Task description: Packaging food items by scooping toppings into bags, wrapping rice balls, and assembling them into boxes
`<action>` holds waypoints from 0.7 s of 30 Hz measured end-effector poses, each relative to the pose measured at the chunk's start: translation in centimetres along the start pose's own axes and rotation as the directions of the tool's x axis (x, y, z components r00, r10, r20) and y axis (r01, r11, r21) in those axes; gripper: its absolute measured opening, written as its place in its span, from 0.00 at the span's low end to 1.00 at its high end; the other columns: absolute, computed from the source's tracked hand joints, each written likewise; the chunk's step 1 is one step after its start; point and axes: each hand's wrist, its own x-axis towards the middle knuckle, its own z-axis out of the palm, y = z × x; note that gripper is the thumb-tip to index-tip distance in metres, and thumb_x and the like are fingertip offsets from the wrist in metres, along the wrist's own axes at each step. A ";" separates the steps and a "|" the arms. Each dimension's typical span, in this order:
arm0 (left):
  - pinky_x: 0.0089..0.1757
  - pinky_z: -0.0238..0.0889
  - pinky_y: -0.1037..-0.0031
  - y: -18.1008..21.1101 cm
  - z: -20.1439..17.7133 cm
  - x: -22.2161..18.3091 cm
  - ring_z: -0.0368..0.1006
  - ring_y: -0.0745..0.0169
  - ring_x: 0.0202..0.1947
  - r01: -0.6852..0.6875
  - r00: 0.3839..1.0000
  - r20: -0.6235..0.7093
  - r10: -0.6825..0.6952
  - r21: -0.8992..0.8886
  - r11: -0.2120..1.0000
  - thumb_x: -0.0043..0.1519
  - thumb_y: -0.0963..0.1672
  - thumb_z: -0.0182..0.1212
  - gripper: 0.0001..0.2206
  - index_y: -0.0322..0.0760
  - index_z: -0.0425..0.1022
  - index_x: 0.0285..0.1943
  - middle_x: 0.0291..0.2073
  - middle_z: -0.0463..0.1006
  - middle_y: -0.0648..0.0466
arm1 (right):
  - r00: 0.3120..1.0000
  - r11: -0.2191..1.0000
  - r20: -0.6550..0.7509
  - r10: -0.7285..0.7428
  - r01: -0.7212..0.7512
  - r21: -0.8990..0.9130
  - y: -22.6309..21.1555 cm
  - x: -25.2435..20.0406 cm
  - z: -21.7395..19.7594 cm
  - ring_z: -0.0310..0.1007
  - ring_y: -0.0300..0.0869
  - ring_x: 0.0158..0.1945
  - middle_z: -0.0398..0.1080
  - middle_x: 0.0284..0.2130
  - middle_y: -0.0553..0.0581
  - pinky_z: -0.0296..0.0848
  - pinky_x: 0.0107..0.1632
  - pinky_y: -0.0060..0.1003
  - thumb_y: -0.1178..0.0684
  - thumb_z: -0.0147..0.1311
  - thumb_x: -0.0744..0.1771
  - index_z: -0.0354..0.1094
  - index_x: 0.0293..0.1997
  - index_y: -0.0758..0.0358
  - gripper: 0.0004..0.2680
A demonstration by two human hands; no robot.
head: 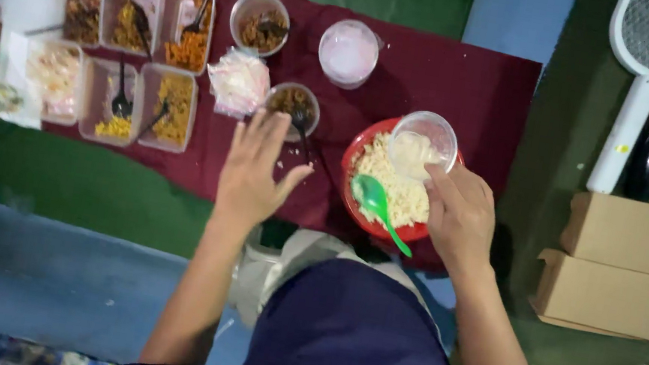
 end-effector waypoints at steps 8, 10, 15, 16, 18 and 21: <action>0.64 0.47 0.40 2.0 -4.8 -6.2 0.58 0.28 0.70 0.184 0.976 -0.139 -0.166 0.128 0.975 0.65 0.46 0.73 0.32 0.26 0.63 0.75 0.66 0.70 0.32 | 0.991 0.975 0.020 -0.133 0.127 0.180 0.4 -3.2 -0.2 0.78 0.58 0.45 0.76 0.38 0.64 0.74 0.51 0.51 0.58 0.60 0.70 0.79 0.50 0.63 0.06; 0.67 0.43 0.39 3.4 -5.9 -8.2 0.52 0.31 0.73 0.262 0.961 -0.114 -0.252 0.089 0.961 0.70 0.47 0.65 0.30 0.28 0.58 0.76 0.69 0.67 0.35 | 0.978 0.953 0.087 -0.190 0.163 0.256 -2.1 -2.0 -2.5 0.71 0.57 0.38 0.73 0.35 0.65 0.67 0.43 0.51 0.61 0.53 0.72 0.75 0.50 0.69 0.05; 0.64 0.48 0.38 3.7 -5.7 -11.6 0.57 0.28 0.71 0.272 0.951 -0.189 -0.244 0.143 0.952 0.64 0.45 0.73 0.33 0.26 0.62 0.75 0.66 0.70 0.35 | 0.972 0.944 0.002 -0.234 0.227 0.240 0.4 -5.6 0.9 0.77 0.57 0.44 0.75 0.37 0.62 0.74 0.49 0.49 0.56 0.57 0.71 0.79 0.51 0.63 0.06; 0.64 0.48 0.38 3.9 -5.6 -12.1 0.57 0.29 0.71 0.291 0.947 -0.183 -0.265 0.138 0.947 0.63 0.45 0.74 0.34 0.27 0.62 0.75 0.65 0.70 0.34 | 0.970 0.948 0.008 -0.242 0.234 0.218 0.4 -5.9 1.1 0.78 0.56 0.45 0.75 0.37 0.61 0.74 0.50 0.49 0.55 0.58 0.71 0.79 0.51 0.61 0.06; 0.64 0.49 0.39 4.1 -5.5 -12.7 0.57 0.29 0.71 0.299 0.944 -0.193 -0.270 0.141 0.944 0.61 0.45 0.75 0.35 0.27 0.62 0.76 0.65 0.70 0.34 | 0.967 0.949 -0.007 -0.254 0.251 0.192 0.5 -6.5 1.5 0.78 0.54 0.45 0.76 0.37 0.60 0.73 0.51 0.48 0.53 0.59 0.71 0.80 0.51 0.59 0.06; 0.63 0.50 0.37 4.6 -5.2 -13.0 0.58 0.28 0.70 0.303 0.941 -0.190 -0.279 0.114 0.946 0.60 0.44 0.74 0.35 0.28 0.62 0.75 0.65 0.70 0.34 | 0.970 0.952 0.005 -0.241 0.236 0.197 0.5 -7.2 1.8 0.78 0.53 0.46 0.76 0.37 0.58 0.74 0.52 0.47 0.52 0.59 0.70 0.80 0.52 0.55 0.07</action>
